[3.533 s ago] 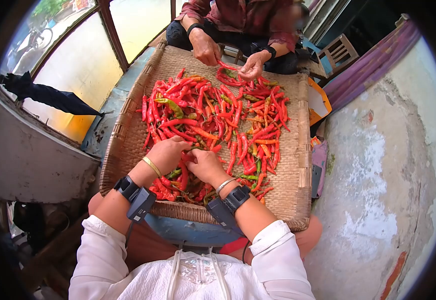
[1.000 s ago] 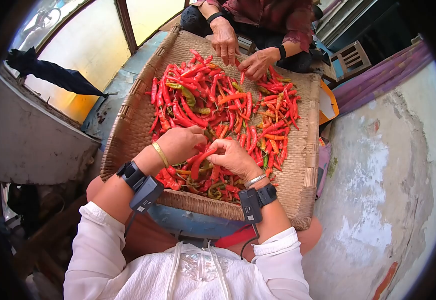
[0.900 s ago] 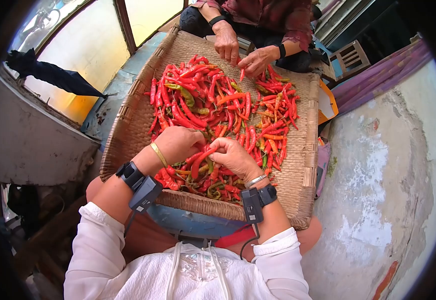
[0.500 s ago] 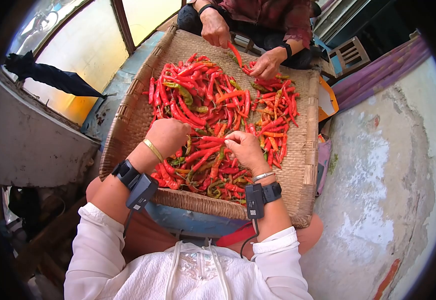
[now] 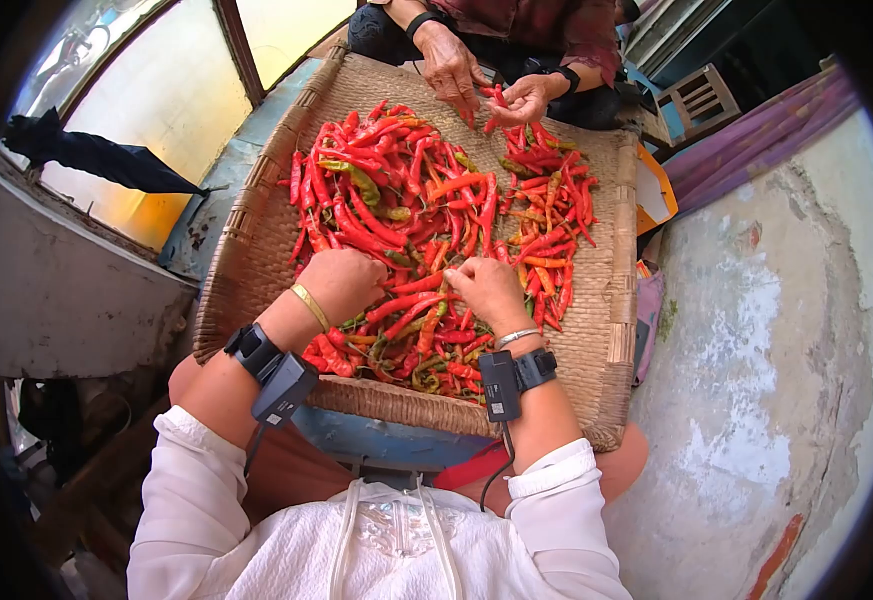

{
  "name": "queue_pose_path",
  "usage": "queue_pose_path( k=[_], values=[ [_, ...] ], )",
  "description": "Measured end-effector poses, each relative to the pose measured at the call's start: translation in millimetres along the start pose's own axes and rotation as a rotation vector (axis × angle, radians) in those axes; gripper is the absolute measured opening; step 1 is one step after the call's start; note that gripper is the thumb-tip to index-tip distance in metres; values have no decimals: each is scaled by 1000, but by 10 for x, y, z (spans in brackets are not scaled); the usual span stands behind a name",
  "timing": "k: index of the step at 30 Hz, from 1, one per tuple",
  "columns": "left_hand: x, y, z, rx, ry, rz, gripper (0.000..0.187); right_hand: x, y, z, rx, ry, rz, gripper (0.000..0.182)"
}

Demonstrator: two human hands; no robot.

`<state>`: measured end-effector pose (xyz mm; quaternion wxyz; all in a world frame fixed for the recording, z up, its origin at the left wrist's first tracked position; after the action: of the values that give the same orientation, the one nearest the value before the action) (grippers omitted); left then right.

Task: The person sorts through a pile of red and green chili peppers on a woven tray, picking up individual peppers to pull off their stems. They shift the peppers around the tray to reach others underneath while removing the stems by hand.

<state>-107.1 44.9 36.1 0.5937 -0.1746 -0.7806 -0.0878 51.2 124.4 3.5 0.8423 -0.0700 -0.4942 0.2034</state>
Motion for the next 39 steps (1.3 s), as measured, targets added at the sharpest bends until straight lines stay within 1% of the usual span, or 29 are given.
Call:
queue_pose_path(
  k=[1, 2, 4, 5, 7, 8, 9, 11, 12, 13, 14, 16, 17, 19, 21, 22, 23, 25, 26, 27, 29, 30, 32, 36, 37, 39],
  values=[
    [-29, 4, 2, 3, 1, 20, 16, -209, -51, -28, -116, -112, 267, 32],
    [-57, 5, 4, 6, 3, 41, 16, -253, -77, -4, -119, -111, 266, 32],
    [-106, 2, 15, 10, 7, 39, 16, -308, -133, 41, -40, -301, 202, 29],
    [-117, 2, 15, 16, 11, 34, 18, -341, -135, -6, -42, -302, 199, 29],
    [-128, 3, -7, 14, 7, 55, 18, -353, -123, 0, 56, -230, 108, 22],
    [-145, -3, -14, 15, 3, 79, 18, -340, -115, -20, 72, -241, 62, 17],
    [-153, -10, -16, 14, 3, 79, 18, -313, -119, -21, 71, -241, 62, 17],
    [-199, -20, -51, -49, -27, 97, 18, -216, -100, -89, 9, -166, 101, 15],
    [-222, -26, -52, -48, -28, 97, 18, -157, -90, -91, 37, -74, 84, 15],
    [-285, -30, -62, -57, -28, 155, 18, -102, -78, -113, 38, -75, 85, 15],
    [-338, -38, -73, -66, -28, 213, 19, -43, -60, -151, 1, -15, 103, 15],
    [-307, -47, -107, -69, -21, 232, 20, 14, -14, -208, -43, 140, 178, 18],
    [-302, -53, -117, -73, -11, 250, 21, 47, 19, -204, -43, 140, 179, 18],
    [-354, -53, -95, -89, -20, 256, 21, 122, 61, -140, -135, 546, 272, 23],
    [-410, -48, -94, -106, -31, 266, 21, 363, 141, 6, 8, 906, 13, 27],
    [-436, -46, -94, -108, -45, 281, 22, 467, 230, -28, 71, 641, -297, 25],
    [-448, -46, -91, -109, -59, 296, 23, 446, 241, -51, 72, 642, -296, 25],
    [-448, -48, -92, -99, -69, 311, 24, 341, 89, 263, 328, -17, -344, 22],
    [-448, -46, -93, -90, -79, 325, 26, 145, 23, 312, 366, -53, -196, 21],
    [-429, -45, -103, -90, -79, 324, 26, -46, -32, 337, 347, -221, -108, 18],
    [-406, -55, -132, -103, -71, 340, 28, -247, -180, 400, 538, -365, -185, 12],
    [-430, -59, -129, -105, -70, 343, 28, -301, -180, 413, 535, -363, -184, 12],
    [-468, -48, -125, -120, -56, 338, 28, -346, -188, 440, 539, -448, -229, 6],
    [-435, -57, -136, -113, -51, 344, 30, -311, -213, 408, 529, -432, -227, 5],
    [-397, -55, -139, -102, -46, 315, 30, -268, -213, 389, 530, -432, -227, 5],
    [-340, -43, -167, -88, -41, 289, 30, -84, -186, 306, 379, -293, -236, 8]
  ],
)
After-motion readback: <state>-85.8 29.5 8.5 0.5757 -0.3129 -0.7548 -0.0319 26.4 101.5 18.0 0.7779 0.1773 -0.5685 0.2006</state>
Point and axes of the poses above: each hand's wrist, its own y-axis towards the middle knuckle, its own x-axis out of the back of the hand, z = x × y, the point moved 7 cm from there along y, towards the middle knuckle, and after that the axes turned 10 degrees about -x, right-handed, at the moved point
